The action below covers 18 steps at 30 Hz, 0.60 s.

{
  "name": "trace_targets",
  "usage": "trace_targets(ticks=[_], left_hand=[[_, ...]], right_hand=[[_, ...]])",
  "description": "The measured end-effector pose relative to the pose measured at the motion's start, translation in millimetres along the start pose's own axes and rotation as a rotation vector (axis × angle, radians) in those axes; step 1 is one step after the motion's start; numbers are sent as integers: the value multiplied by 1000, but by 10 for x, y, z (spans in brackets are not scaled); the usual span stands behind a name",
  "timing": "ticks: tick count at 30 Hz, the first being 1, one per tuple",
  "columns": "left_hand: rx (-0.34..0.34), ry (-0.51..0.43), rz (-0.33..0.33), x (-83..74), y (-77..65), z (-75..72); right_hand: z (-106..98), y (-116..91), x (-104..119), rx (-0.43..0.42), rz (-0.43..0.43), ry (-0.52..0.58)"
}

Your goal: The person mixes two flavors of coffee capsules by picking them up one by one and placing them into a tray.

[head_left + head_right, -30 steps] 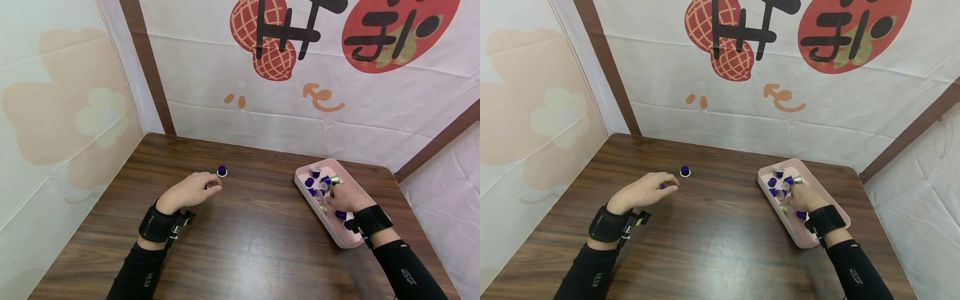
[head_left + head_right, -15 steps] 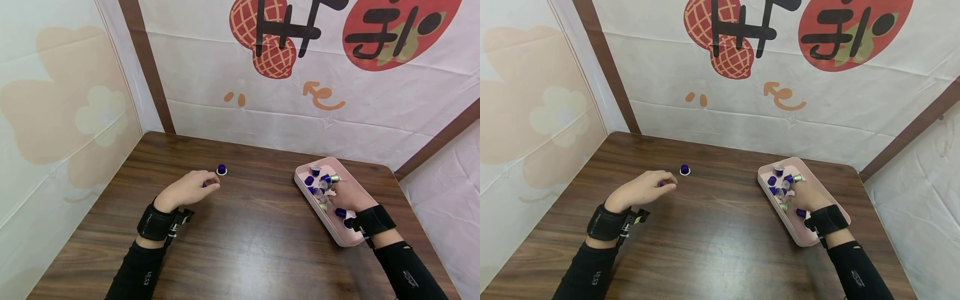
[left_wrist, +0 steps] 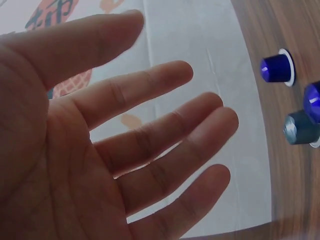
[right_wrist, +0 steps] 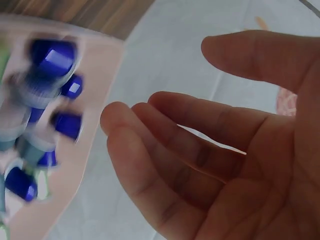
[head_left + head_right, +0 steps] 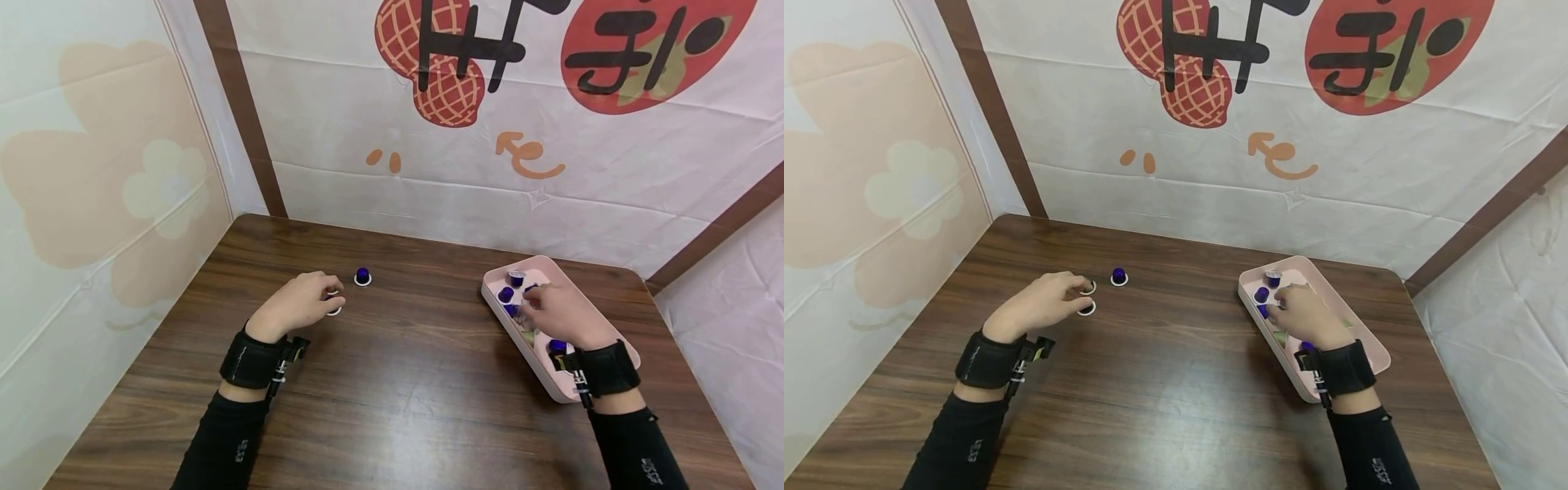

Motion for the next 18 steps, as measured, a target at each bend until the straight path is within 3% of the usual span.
trace_targets(ticks=[7, 18], left_hand=[[28, 0, -71, 109, 7, 33], [88, 42, -150, 233, 54, 168]], right_hand=[[161, 64, 215, -16, 16, 217], [375, 130, 328, 4, 65, 390]])
Point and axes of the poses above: each hand's wrist, its own y-axis towards the middle knuckle, its own z-axis out of the palm, x = y × z, the point moved 4 cm from there along y, towards the middle knuckle, and after that the axes turned 5 degrees about y, right-handed, at the moved point
